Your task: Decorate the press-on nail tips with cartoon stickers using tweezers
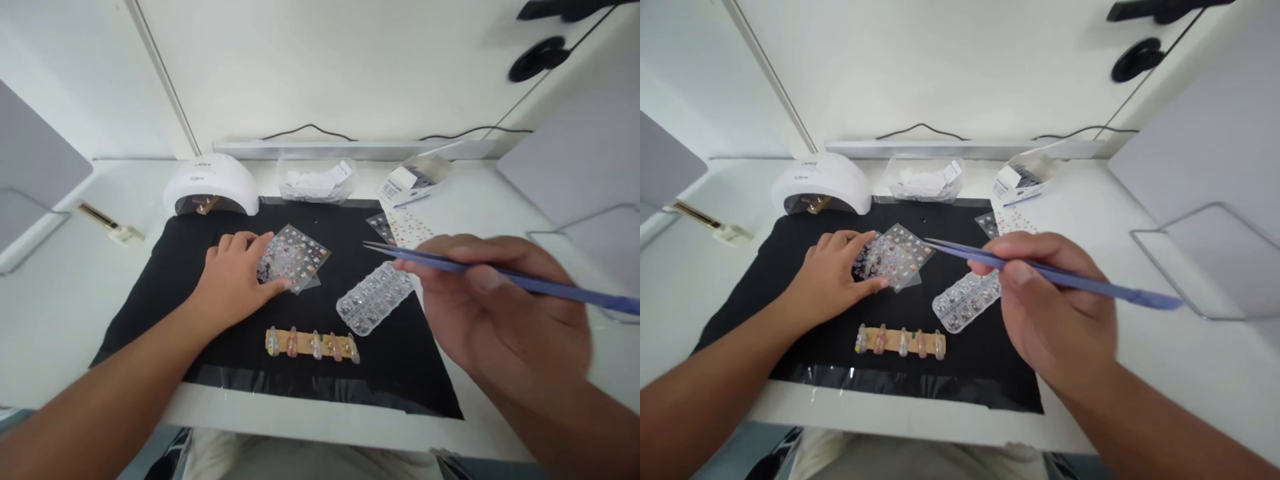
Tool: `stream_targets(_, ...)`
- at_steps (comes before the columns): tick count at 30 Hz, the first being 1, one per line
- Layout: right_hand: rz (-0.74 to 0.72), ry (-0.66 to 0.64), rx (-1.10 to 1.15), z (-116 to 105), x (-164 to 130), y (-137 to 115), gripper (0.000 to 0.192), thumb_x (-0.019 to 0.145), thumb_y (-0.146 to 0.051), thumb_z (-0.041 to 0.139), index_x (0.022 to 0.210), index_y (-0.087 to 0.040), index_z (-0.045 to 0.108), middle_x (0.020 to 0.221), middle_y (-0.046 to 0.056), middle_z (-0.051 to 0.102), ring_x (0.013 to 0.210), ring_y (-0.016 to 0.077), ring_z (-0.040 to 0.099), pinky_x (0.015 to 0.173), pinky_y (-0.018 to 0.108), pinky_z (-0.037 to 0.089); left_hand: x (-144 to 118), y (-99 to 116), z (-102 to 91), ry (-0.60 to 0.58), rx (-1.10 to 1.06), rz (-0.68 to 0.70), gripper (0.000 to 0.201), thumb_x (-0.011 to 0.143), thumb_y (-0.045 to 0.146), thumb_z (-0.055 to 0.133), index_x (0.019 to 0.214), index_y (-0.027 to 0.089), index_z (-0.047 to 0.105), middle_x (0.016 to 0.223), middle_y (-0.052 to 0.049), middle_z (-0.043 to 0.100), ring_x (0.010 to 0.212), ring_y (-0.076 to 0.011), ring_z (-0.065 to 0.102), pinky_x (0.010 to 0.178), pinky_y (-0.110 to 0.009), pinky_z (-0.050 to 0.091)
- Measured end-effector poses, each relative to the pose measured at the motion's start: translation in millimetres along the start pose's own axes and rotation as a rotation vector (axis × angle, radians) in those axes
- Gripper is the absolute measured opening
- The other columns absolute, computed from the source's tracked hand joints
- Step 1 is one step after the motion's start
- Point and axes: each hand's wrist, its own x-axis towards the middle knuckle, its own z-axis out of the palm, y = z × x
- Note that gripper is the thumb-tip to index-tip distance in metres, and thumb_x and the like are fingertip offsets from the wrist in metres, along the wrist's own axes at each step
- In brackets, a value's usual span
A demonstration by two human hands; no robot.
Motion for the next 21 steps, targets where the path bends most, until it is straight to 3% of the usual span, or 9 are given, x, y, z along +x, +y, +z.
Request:
stream_targets(5, 0.086, 0.022, 0.043, 14.0, 10.0, 23.8, 0.007, 0.083, -0.035, 0.078, 0.088, -0.03, 0.078, 0.078, -0.003, 0.074, 0.076, 0.0127, 0.071, 0.077, 0.026, 0.06, 4.3, 3.3, 1.9, -0.062, 0.096, -0.039, 0.07, 0.083, 0.052, 0.068, 0.144, 0.022, 0.052, 0.133, -0.016, 0.062, 0.117, -0.0432, 0.053, 0.093, -0.061, 0.045)
stream_targets(11, 0.153, -0.014, 0.041, 6.6, -2.3, 46.8, 0.006, 0.085, -0.032, 0.076, 0.088, -0.027, 0.078, 0.08, -0.001, 0.074, 0.077, 0.0115, 0.07, 0.076, 0.023, 0.058, 9.7, -3.6, -0.9, -0.094, 0.083, -0.009, 0.065, 0.084, 0.046, 0.071, 0.143, 0.027, 0.054, 0.124, -0.009, 0.067, 0.107, -0.036, 0.057, 0.092, -0.052, 0.049)
stream_targets(14, 0.158, -0.043, 0.041, 1.6, -6.0, 51.7, 0.005, 0.087, -0.031, 0.074, 0.091, -0.03, 0.077, 0.079, -0.002, 0.074, 0.083, 0.0135, 0.07, 0.081, 0.026, 0.058, 10.5, -5.1, 1.4, -0.083, 0.029, 0.029, 0.062, 0.085, 0.039, 0.071, 0.143, 0.025, 0.054, 0.118, -0.01, 0.068, 0.103, -0.034, 0.058, 0.092, -0.051, 0.05)
stream_targets(16, 0.146, -0.069, 0.037, 0.7, -7.2, 53.1, 0.007, 0.089, -0.03, 0.071, 0.093, -0.031, 0.077, 0.076, -0.003, 0.073, 0.086, 0.0138, 0.069, 0.094, 0.029, 0.055, 10.2, -5.2, 4.1, -0.067, -0.021, 0.057, 0.057, 0.086, 0.034, 0.07, 0.14, 0.023, 0.056, 0.111, -0.01, 0.068, 0.101, -0.0336, 0.058, 0.091, -0.051, 0.05)
stream_targets(19, 0.12, -0.144, 0.031, 3.2, -8.7, 51.6, 0.008, 0.091, -0.032, 0.069, 0.094, -0.031, 0.076, 0.075, -0.002, 0.072, 0.084, 0.0156, 0.067, 0.106, 0.04, 0.049, 8.2, -3.9, 7.2, -0.024, -0.117, 0.098, 0.049, 0.087, 0.027, 0.068, 0.135, 0.021, 0.059, 0.107, -0.01, 0.068, 0.1, -0.0326, 0.06, 0.091, -0.051, 0.051)
stream_targets(21, 0.101, -0.215, 0.032, 6.7, -9.9, 48.2, 0.01, 0.091, -0.035, 0.067, 0.094, -0.03, 0.075, 0.076, -0.001, 0.072, 0.083, 0.0181, 0.067, 0.105, 0.048, 0.05, 5.4, -2.1, 7.5, 0.021, -0.193, 0.123, 0.046, 0.089, 0.025, 0.065, 0.134, 0.02, 0.058, 0.109, -0.01, 0.067, 0.101, -0.031, 0.061, 0.091, -0.05, 0.052)
